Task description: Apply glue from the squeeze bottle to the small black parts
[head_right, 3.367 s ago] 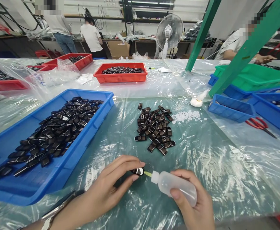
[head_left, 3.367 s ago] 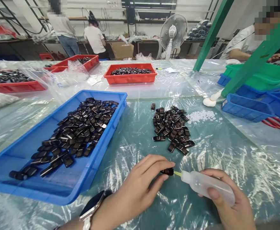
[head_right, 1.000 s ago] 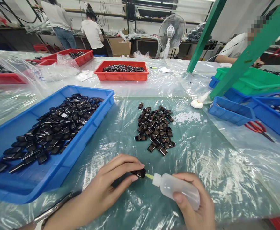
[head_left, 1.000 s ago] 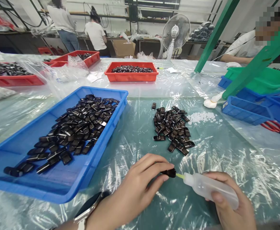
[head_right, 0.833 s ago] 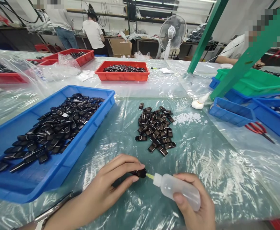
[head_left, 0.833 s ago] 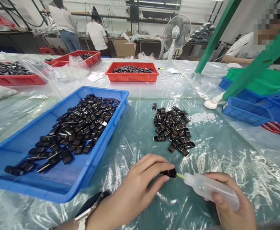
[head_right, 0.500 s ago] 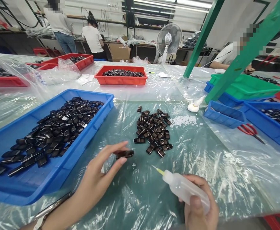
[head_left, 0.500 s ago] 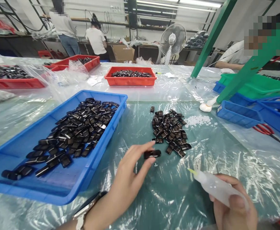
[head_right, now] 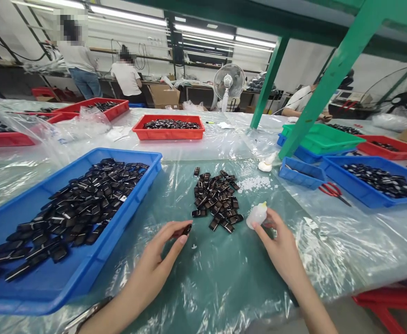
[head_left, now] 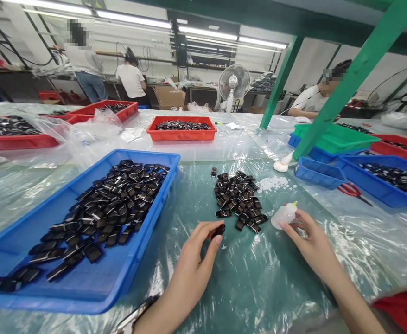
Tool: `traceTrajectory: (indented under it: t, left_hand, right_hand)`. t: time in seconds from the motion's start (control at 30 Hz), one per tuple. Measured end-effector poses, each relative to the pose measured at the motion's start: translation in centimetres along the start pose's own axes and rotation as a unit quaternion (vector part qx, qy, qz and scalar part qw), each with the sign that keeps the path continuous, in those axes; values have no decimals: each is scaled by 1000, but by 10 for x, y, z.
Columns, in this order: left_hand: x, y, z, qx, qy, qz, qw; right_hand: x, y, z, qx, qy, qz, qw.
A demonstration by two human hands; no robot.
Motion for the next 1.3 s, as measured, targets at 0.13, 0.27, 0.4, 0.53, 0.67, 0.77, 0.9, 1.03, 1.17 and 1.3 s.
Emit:
traceTrajectory:
  t: [0.13,0.27,0.4,0.53,0.67,0.77,0.9,1.03,1.17,1.3]
  left_hand:
    - [1,1,-2,9,14,2,1000]
    - [0,1,-2,25,28,15,999]
    - [0,2,-1,32,49,15,998]
    - [-1,2,0,59,62,19,996]
    - [-2,2,0,58,71,25,995]
    - [-1,3,-1,51,78,29,995]
    - [3,2,-3,28,102,42,993]
    - [7,2,-4,11,152,77,985]
    - [7,3,-5,19,192,114,975]
    - [6,5,-7,25,230,163,959]
  right_hand:
    - [-6,8,-21,102,-34,-48,993]
    - [-34,40,-54,-23,-147,-104,983]
    - [-53,72,-56,-196,-246,-148,938]
    - [-53,83,-44,-203,-250,-152,934]
    - [-53,89,-42,-216,-254,-146,931]
    - [-57,93,-41,-221,-248,-114,936]
    - [-66,83,-34,-203,-203,-10,958]
    - [-71,65,-30,-160,-101,147,971]
    - [-74,68,-42,-211,-8,285,935]
    - [-74,80,-57,-229,47,377,896]
Point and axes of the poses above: each hand's wrist, its own z-axis towards the middle knuckle, its own y-axis out of the palm, x = y × z, the point moved 1 cm from there along z, towards the middle knuckle, and after that the axes turned 8 degrees about -x, right-handed, at the moved point
